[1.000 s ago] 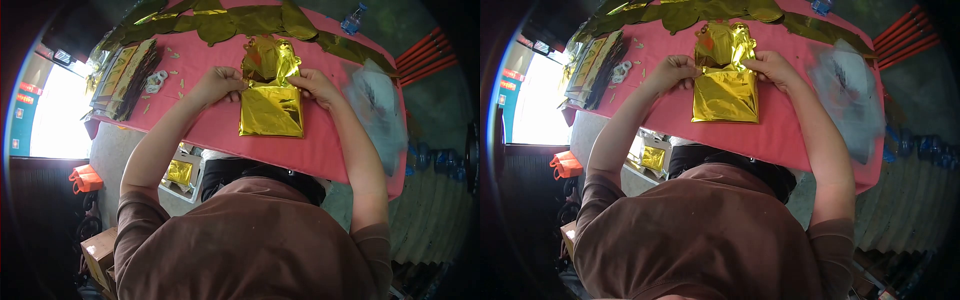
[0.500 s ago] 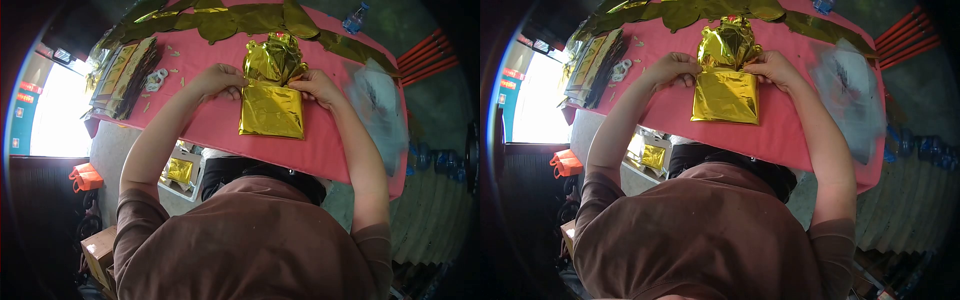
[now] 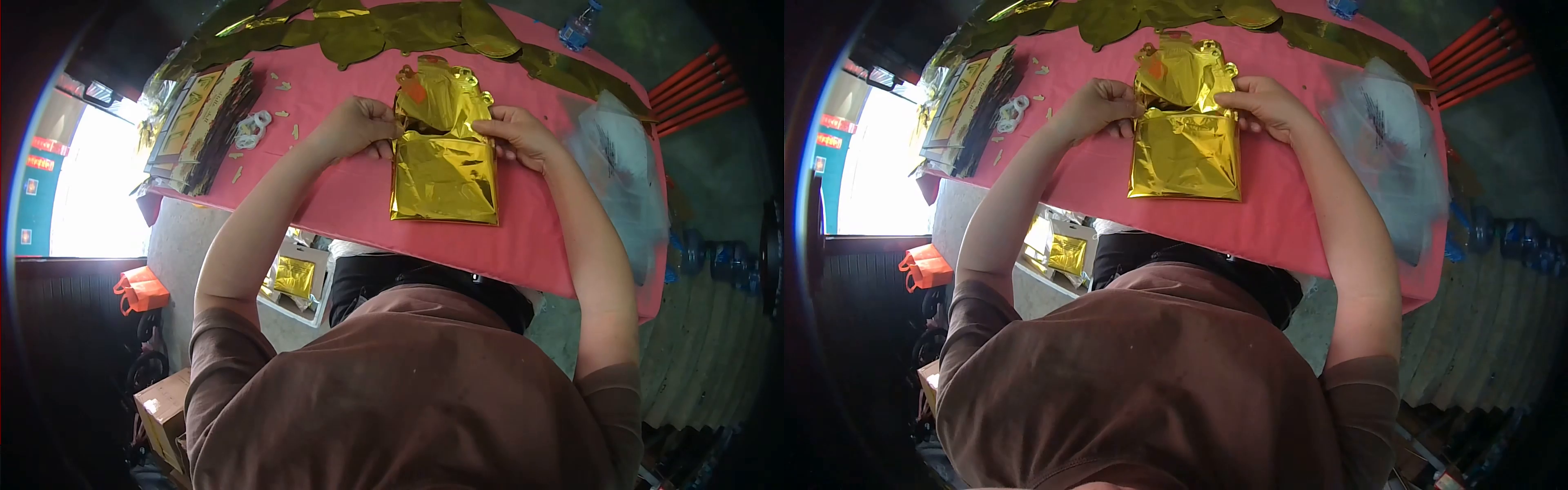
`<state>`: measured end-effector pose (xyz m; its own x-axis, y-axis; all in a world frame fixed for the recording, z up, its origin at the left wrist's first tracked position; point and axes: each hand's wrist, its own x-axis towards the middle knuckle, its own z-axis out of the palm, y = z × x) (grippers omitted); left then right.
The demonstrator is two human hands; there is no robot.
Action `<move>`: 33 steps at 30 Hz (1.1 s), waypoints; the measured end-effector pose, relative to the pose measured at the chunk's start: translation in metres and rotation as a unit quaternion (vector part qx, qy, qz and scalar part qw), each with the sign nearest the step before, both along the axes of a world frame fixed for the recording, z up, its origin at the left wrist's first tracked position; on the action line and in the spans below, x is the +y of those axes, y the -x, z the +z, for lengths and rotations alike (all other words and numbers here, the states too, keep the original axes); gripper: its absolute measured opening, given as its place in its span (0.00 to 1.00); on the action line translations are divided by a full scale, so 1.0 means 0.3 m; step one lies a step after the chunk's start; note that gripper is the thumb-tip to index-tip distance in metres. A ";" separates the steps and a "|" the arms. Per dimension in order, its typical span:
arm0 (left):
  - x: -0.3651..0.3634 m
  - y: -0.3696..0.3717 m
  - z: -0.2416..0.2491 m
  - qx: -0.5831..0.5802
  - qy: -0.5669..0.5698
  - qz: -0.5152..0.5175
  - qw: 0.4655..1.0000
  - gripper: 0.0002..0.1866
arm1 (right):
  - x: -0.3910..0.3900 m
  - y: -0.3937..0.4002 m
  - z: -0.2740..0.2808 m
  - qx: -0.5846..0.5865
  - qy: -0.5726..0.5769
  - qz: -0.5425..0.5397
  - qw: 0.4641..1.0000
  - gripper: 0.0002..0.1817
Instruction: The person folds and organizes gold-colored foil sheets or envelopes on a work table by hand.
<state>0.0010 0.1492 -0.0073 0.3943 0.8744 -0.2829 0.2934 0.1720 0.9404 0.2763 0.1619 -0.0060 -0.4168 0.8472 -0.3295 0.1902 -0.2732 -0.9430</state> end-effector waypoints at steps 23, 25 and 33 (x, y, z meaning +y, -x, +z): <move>-0.041 -0.011 -0.037 0.125 -0.337 -0.005 0.933 0.07 | -0.039 -0.002 -0.076 -0.119 -0.317 0.006 0.941 0.16; -0.024 -0.009 -0.034 0.127 -0.266 -0.004 0.955 0.07 | -0.028 -0.008 -0.069 -0.127 -0.304 0.019 0.944 0.15; 0.052 0.001 -0.030 0.118 -0.154 -0.071 0.978 0.12 | -0.009 -0.006 -0.058 -0.165 -0.273 0.036 0.947 0.10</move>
